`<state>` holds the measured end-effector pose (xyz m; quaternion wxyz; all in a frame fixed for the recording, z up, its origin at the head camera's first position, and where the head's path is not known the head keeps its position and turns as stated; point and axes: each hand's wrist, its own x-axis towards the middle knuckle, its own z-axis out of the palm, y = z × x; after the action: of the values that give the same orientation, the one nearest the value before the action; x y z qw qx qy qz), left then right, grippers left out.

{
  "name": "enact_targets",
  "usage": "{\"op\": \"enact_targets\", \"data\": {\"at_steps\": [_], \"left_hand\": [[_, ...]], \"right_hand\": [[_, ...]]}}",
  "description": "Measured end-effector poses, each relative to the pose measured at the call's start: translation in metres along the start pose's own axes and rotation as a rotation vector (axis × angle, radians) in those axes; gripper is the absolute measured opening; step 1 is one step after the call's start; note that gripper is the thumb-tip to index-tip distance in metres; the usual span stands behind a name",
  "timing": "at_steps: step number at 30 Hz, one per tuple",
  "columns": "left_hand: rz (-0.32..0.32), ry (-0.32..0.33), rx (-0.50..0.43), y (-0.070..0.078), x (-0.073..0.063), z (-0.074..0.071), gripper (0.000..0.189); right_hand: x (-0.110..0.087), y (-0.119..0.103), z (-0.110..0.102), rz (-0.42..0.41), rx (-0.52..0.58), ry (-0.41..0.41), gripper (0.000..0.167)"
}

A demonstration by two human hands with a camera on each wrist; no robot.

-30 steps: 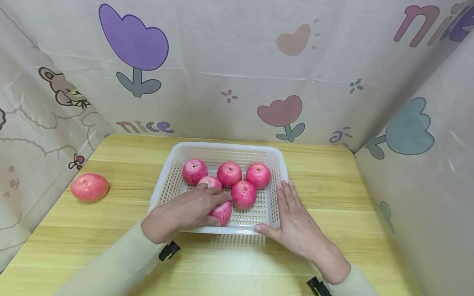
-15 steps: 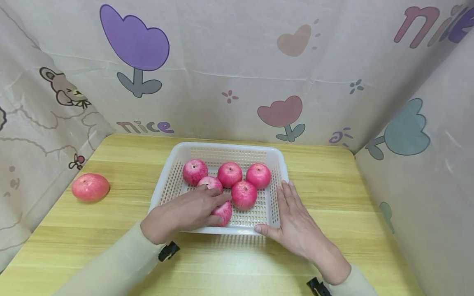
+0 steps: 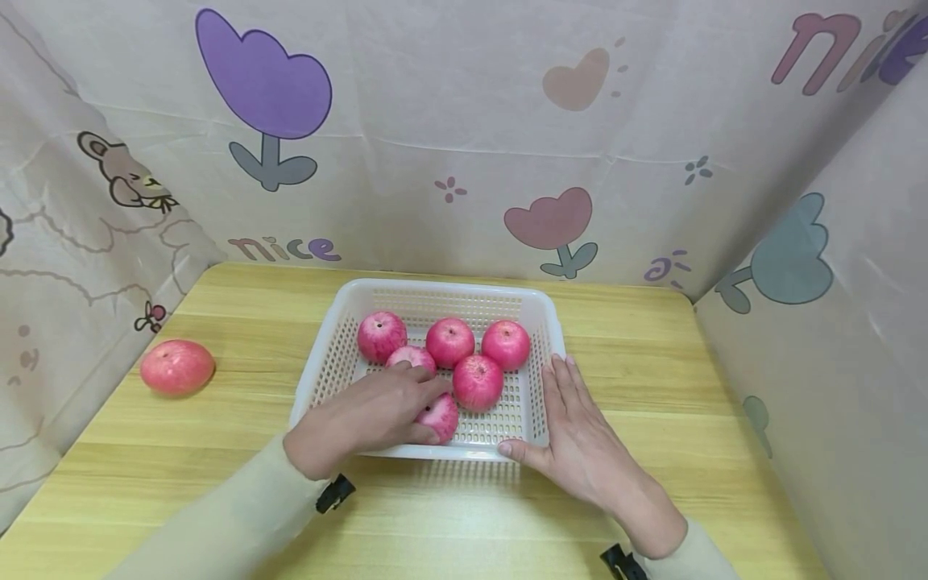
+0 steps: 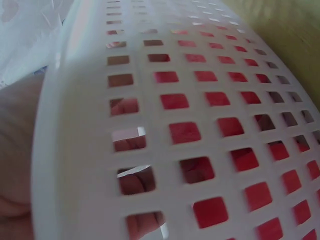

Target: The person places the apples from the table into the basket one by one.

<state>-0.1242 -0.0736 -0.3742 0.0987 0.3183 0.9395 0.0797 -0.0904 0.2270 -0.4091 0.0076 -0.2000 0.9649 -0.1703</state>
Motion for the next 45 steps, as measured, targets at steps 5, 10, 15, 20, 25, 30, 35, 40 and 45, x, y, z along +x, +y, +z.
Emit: {"op": "enact_targets", "data": {"at_steps": [5, 10, 15, 20, 25, 30, 35, 40, 45], "left_hand": [[-0.006, -0.008, 0.002, 0.0002, 0.0005, 0.0016, 0.071], [-0.010, -0.004, -0.007, 0.0001, -0.0001, 0.0017, 0.069], [-0.001, 0.004, 0.003, -0.0008, -0.0008, 0.0010, 0.069], [0.003, 0.003, 0.017, -0.0012, -0.0007, -0.0003, 0.069], [0.010, 0.005, 0.009, -0.0017, -0.0001, -0.0006, 0.067], [0.015, 0.005, -0.005, -0.0017, -0.0004, -0.0026, 0.066], [0.012, 0.006, -0.005, -0.0018, -0.0010, -0.0025, 0.064], [0.007, 0.007, -0.019, -0.0021, -0.0028, -0.0022, 0.065], [-0.006, 0.001, -0.040, -0.0034, -0.0054, -0.0018, 0.066]], "right_hand": [[-0.0001, -0.0004, -0.0001, -0.006, 0.001, 0.004, 0.117], [0.0003, -0.0008, -0.0003, -0.008, 0.003, 0.002, 0.117], [0.0008, -0.0010, -0.0011, -0.009, -0.001, 0.000, 0.117], [0.0010, -0.0011, -0.0019, -0.008, 0.000, -0.004, 0.117], [0.0009, -0.0006, -0.0016, -0.006, 0.000, -0.003, 0.117], [0.0002, 0.0009, -0.0013, -0.008, 0.002, 0.001, 0.117], [0.0001, 0.0019, -0.0006, -0.013, 0.000, 0.003, 0.117], [0.0001, 0.0019, -0.0002, -0.012, 0.000, 0.002, 0.117], [-0.0003, 0.0015, 0.0003, -0.010, 0.000, 0.002, 0.117]]}}
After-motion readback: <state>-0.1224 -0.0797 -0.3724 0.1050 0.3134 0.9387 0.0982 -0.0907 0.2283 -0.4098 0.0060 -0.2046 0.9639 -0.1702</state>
